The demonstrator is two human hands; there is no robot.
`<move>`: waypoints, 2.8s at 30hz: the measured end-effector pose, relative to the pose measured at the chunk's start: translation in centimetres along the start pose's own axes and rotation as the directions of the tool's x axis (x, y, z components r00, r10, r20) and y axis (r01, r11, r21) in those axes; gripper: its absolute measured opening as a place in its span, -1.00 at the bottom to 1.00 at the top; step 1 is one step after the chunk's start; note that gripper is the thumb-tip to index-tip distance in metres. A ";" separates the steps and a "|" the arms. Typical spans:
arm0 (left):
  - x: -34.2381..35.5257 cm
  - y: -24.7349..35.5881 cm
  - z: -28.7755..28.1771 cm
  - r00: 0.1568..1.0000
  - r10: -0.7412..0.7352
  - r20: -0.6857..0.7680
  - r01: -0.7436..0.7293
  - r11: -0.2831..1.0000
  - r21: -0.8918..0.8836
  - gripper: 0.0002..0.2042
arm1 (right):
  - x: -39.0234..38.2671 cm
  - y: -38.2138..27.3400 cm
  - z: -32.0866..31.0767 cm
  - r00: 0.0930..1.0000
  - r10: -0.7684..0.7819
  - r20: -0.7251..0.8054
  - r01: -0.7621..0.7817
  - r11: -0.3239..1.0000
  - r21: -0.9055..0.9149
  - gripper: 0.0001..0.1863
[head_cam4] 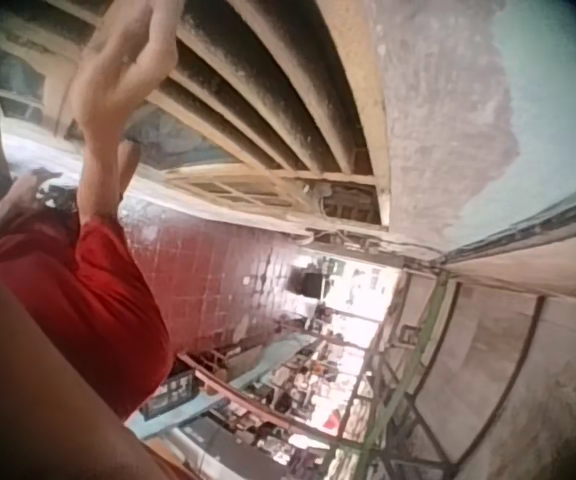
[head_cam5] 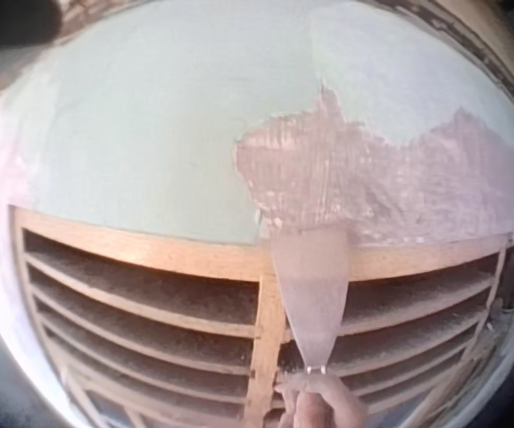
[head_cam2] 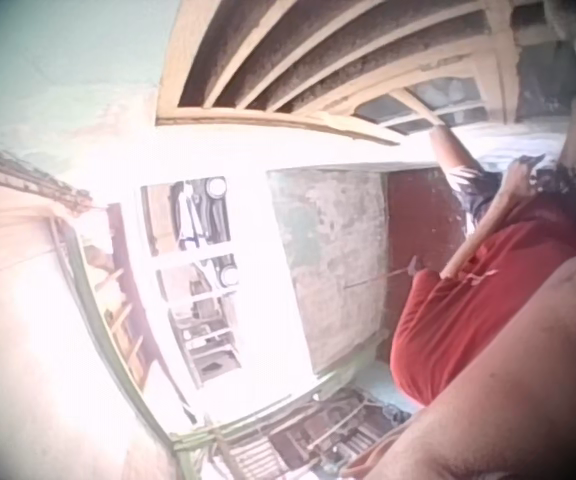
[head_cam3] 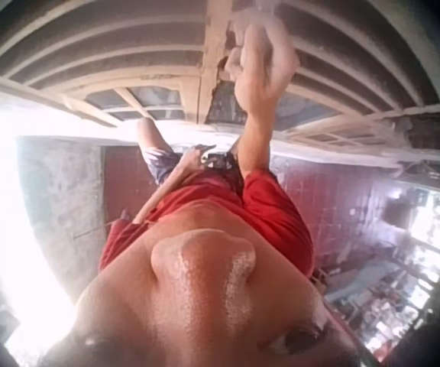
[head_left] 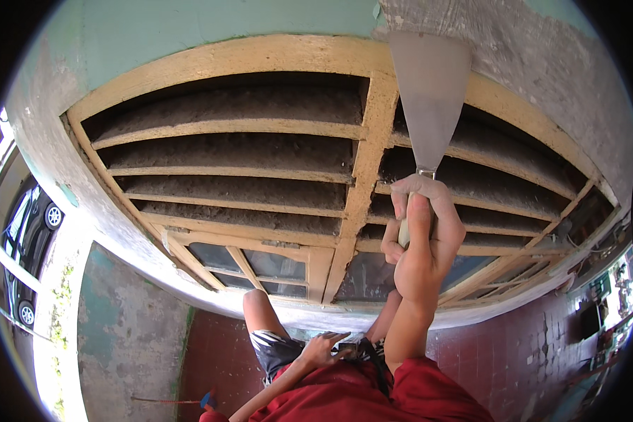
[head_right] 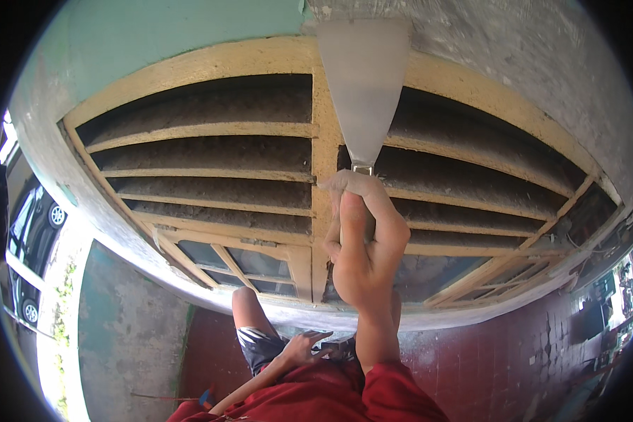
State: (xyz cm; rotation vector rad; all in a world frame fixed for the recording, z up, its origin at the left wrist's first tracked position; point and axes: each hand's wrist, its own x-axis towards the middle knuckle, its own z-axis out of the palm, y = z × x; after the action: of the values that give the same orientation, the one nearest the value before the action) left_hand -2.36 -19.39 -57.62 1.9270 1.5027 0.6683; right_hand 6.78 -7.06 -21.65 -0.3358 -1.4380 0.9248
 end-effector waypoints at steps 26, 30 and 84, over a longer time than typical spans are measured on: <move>5.4 4.5 -12.0 0.699 0.494 -0.517 -0.416 0.869 0.267 -0.52 | 0.3 0.1 0.4 0.999 -0.032 0.011 0.033 0.999 -0.040 -0.75; 9.2 12.3 -25.5 0.275 0.765 -0.583 -0.391 0.643 0.659 -0.56 | 0.3 -0.6 0.2 1.000 0.022 0.022 -0.022 1.000 -0.020 -0.75; 19.0 25.4 -34.8 -0.208 0.921 -0.330 -0.134 0.307 0.942 -0.66 | -1.2 1.8 1.0 0.942 -0.322 0.090 0.333 0.928 -0.168 -0.71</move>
State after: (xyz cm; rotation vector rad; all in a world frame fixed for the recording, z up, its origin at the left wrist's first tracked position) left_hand -5.42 -0.28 -14.65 3.1236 1.0780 2.7247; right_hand 5.37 -7.08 -23.61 -0.1930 -1.5810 0.5368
